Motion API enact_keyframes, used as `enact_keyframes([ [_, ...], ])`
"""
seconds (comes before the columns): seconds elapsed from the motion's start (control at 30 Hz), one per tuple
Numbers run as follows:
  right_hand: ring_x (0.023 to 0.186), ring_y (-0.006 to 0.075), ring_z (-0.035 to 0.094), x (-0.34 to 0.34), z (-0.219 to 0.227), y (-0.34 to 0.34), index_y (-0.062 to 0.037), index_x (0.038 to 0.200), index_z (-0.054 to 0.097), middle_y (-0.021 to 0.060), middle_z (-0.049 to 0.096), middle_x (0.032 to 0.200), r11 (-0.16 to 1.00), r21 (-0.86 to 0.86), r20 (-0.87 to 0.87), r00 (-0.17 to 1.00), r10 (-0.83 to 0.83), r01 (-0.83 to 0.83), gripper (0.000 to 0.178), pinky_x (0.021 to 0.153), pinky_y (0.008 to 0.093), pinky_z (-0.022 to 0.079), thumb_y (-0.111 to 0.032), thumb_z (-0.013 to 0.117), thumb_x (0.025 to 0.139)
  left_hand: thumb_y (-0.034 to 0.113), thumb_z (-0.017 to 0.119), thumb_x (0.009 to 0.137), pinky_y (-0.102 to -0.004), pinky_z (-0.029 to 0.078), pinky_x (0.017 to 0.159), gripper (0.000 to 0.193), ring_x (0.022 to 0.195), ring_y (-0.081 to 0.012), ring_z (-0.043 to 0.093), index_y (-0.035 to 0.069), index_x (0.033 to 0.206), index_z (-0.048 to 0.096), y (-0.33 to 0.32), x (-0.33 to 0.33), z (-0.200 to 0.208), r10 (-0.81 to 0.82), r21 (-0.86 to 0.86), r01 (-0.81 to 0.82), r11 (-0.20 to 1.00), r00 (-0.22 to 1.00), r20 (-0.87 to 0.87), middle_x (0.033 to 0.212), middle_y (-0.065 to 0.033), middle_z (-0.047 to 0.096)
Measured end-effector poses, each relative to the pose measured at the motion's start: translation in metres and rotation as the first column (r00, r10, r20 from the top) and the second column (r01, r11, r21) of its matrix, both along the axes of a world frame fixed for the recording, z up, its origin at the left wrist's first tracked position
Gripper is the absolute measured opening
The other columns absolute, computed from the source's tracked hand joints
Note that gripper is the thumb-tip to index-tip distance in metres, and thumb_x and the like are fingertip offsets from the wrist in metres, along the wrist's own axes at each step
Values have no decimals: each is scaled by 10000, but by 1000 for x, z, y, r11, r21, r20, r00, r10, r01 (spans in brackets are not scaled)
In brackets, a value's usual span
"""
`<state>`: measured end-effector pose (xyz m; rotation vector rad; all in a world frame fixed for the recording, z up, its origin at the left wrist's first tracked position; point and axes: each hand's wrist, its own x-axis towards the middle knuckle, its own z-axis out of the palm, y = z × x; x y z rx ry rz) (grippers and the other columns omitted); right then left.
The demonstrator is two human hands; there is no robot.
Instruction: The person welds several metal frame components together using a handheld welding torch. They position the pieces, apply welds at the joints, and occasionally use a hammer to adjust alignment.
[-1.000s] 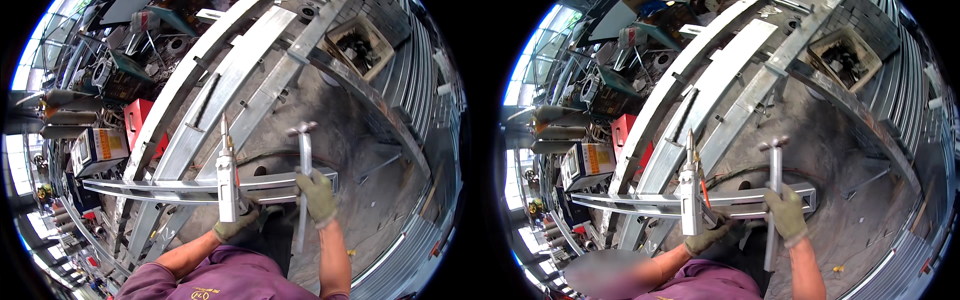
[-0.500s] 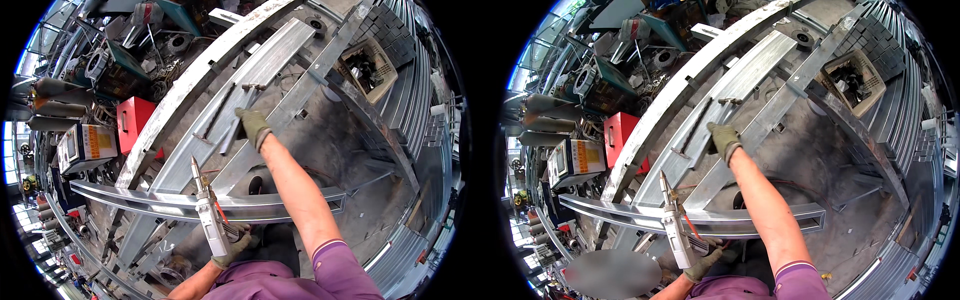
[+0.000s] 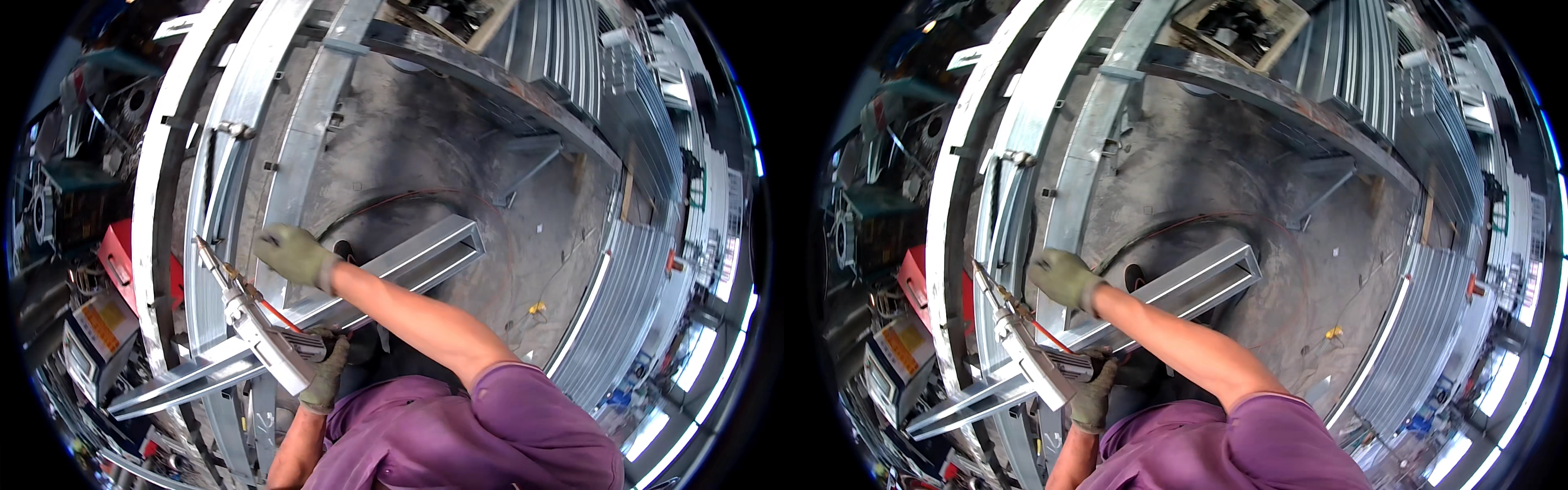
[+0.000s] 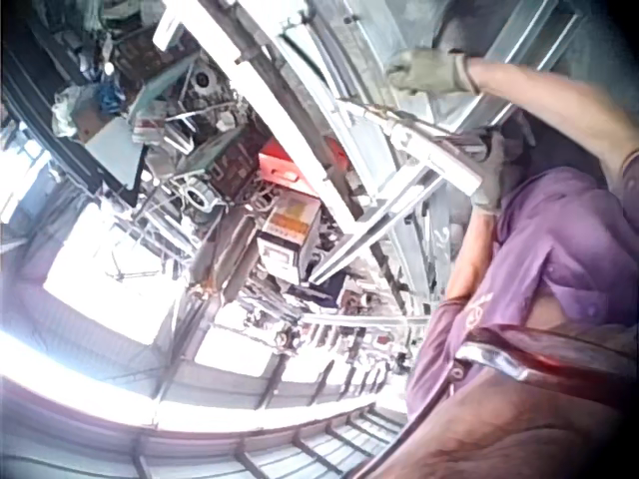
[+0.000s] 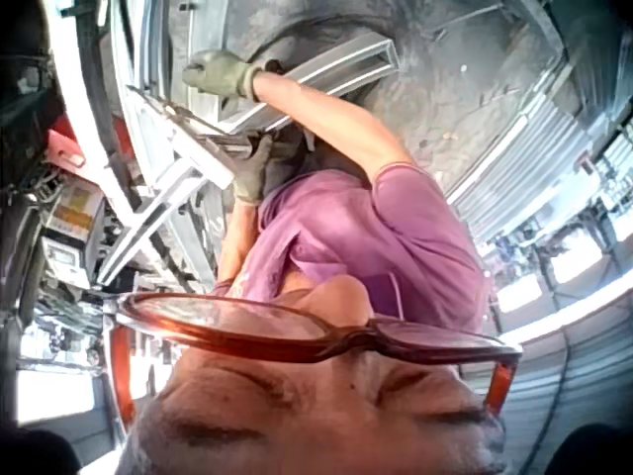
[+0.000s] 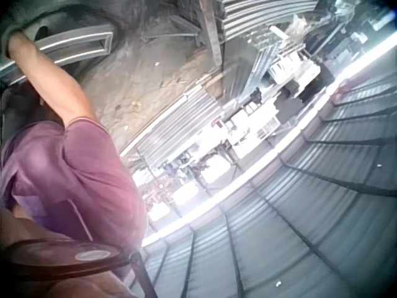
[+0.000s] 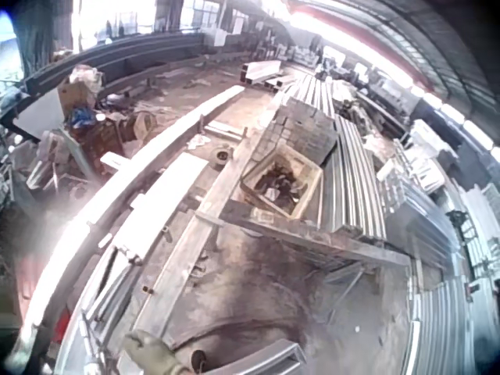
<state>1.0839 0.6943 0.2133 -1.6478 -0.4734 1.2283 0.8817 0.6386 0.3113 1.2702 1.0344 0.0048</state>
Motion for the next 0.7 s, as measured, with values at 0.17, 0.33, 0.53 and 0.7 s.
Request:
enact_keyframes([
  [0.17,1037,271,748,-12,90,-165,26,1408,641,210,745,1200,980,112,-43,986,-161,165,458,929,394,591,-134,725,988,89,806,984,-348,580,940,343,1096,-161,682,-4,1294,693,-1,47,19,-266,-146,255,956,962,-60,1214,-59,723],
  [0.33,1349,413,603,-30,153,-241,-11,1512,565,229,633,1452,957,91,458,842,-284,274,727,1135,469,512,-259,839,887,106,812,919,-382,582,978,418,1151,-212,711,8,1293,656,-31,67,9,-743,101,736,670,662,99,1207,-125,734],
  [0.53,828,330,700,-62,143,-310,-12,1107,712,161,702,1016,817,158,583,616,-530,554,261,714,433,580,-175,828,941,356,837,877,-490,572,906,566,1064,-430,705,37,1302,644,-109,75,9,-904,197,883,426,424,51,1154,-210,729],
  [0.7,875,107,650,-62,163,-365,18,1369,636,35,683,1067,607,60,-1,609,-794,792,482,738,270,553,-395,657,1123,370,856,876,-508,574,899,576,1109,-441,692,-4,1237,608,-137,95,32,-920,48,920,388,384,73,1247,-261,666],
])
